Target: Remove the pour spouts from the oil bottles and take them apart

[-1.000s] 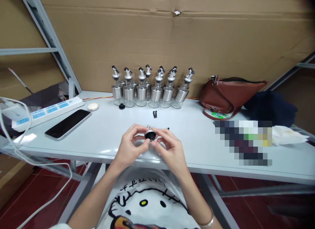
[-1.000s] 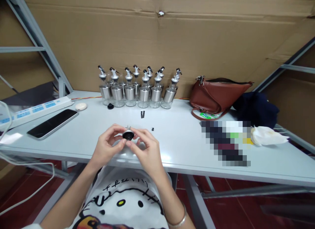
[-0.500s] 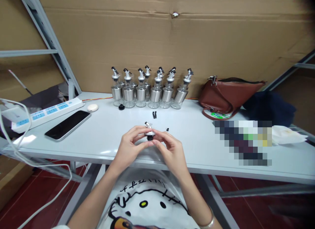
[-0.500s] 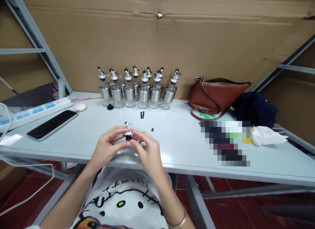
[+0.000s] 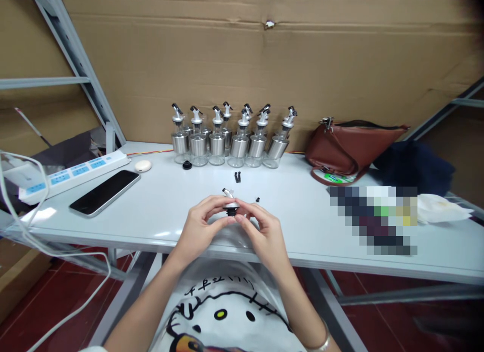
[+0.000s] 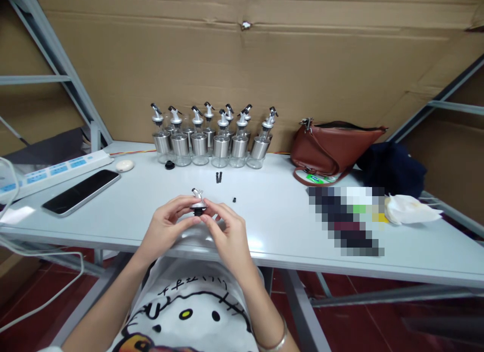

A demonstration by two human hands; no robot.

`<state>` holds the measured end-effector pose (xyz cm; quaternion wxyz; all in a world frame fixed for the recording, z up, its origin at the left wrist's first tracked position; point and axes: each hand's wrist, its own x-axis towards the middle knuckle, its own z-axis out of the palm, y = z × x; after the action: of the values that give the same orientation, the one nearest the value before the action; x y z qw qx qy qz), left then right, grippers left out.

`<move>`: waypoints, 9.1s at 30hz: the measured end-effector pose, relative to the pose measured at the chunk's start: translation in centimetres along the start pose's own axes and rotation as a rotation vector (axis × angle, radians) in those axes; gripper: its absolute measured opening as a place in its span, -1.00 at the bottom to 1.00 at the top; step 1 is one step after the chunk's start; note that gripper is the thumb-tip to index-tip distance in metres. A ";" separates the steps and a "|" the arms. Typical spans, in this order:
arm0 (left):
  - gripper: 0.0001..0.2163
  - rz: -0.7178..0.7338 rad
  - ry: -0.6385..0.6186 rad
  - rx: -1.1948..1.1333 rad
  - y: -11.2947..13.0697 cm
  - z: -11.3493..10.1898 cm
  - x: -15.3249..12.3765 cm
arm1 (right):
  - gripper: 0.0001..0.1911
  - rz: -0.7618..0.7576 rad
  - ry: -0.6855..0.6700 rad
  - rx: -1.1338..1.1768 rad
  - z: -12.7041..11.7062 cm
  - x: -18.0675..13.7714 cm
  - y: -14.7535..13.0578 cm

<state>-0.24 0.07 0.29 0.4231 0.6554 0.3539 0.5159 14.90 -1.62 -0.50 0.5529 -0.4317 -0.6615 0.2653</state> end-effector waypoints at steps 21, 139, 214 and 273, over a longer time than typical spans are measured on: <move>-0.74 -0.047 0.074 0.105 -0.8 -0.3 0.3 | -0.84 0.217 -0.391 -0.873 -1.8 15.7 6.9; -0.57 -0.208 0.247 0.049 0.1 -0.4 0.3 | -0.81 0.280 -0.691 0.428 -0.5 10.7 0.2; -0.76 -0.206 0.007 1.361 4.7 -6.6 28.1 | -0.63 0.231 0.006 0.633 -5.3 14.6 0.8; -0.47 0.665 -0.121 0.019 -0.4 0.7 8.5 | -0.67 -0.697 0.086 -0.123 -1.7 10.4 -1.4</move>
<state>2.28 7.75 3.03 0.2457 0.7685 0.0999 0.5823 15.95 6.51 6.34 0.6104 -0.2231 -0.7600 0.0020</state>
